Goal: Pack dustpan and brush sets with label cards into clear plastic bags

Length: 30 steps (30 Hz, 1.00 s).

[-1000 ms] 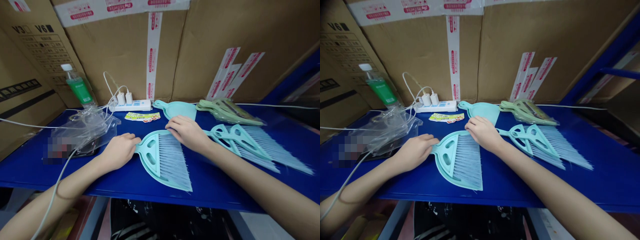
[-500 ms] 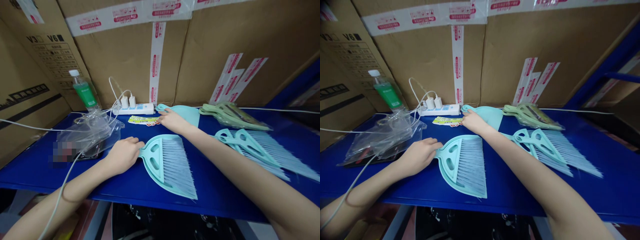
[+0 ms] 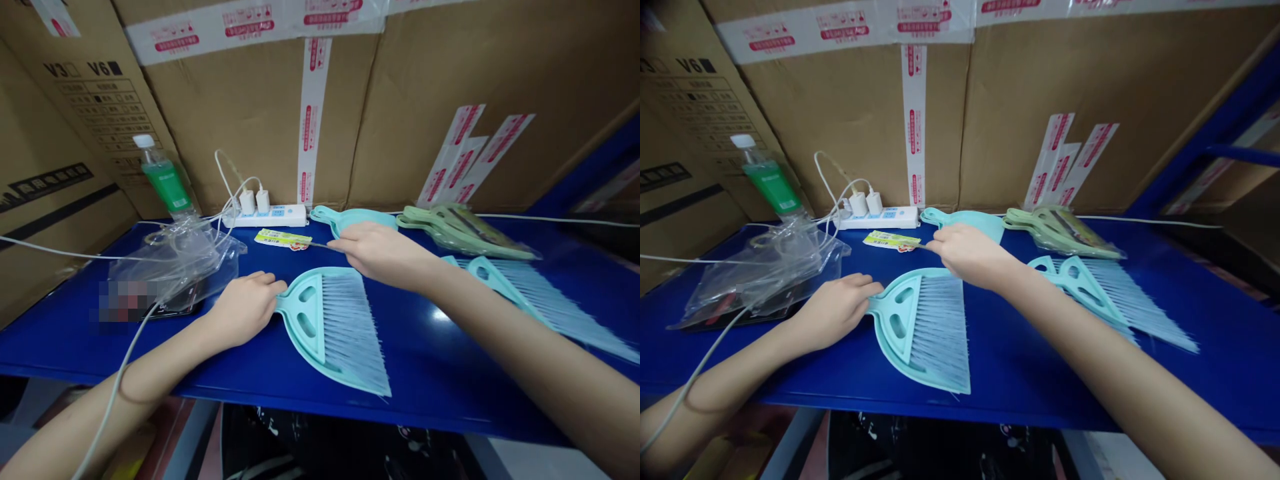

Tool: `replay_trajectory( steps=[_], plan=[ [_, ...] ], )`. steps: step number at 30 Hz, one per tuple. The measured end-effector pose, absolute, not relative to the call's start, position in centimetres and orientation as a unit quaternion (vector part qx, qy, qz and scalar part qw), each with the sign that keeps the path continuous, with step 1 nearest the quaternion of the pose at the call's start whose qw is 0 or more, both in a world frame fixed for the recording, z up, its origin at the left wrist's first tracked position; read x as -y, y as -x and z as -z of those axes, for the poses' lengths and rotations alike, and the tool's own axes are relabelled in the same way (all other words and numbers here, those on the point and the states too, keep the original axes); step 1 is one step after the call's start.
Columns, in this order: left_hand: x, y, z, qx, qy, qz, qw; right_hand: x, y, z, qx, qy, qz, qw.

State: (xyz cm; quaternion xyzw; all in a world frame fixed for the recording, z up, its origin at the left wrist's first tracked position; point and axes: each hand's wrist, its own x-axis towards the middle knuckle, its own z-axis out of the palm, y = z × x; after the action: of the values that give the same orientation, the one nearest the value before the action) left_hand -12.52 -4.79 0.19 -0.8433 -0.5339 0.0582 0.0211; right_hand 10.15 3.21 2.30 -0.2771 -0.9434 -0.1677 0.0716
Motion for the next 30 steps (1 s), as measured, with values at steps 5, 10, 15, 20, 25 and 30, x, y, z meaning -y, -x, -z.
replay_trajectory(
  steps=[5, 10, 15, 20, 25, 30],
  plan=[
    [4.8, 12.6, 0.0, 0.530, 0.845, -0.060, 0.025, -0.1, -11.9, -1.8, 0.958, 0.257, 0.065, 0.111],
    [4.8, 12.7, 0.1, 0.526, 0.848, -0.054, 0.037, 2.3, -12.0, -2.0, 0.961, 0.257, -0.028, 0.094],
    [4.7, 12.7, 0.1, 0.525, 0.849, -0.055, 0.039, 3.6, -11.1, -2.5, 0.957, 0.245, -0.155, 0.015],
    [4.7, 12.7, 0.1, 0.523, 0.851, -0.048, 0.035, 3.8, -10.7, -2.6, 0.944, 0.212, -0.254, -0.019],
    [4.7, 12.8, 0.2, 0.519, 0.853, -0.040, 0.039, 3.1, -11.9, -2.6, 0.939, 0.252, -0.234, 0.011],
    [4.7, 12.8, 0.1, 0.515, 0.856, -0.037, 0.032, 2.6, -12.7, -1.2, 0.941, 0.333, -0.043, 0.044]
  ],
)
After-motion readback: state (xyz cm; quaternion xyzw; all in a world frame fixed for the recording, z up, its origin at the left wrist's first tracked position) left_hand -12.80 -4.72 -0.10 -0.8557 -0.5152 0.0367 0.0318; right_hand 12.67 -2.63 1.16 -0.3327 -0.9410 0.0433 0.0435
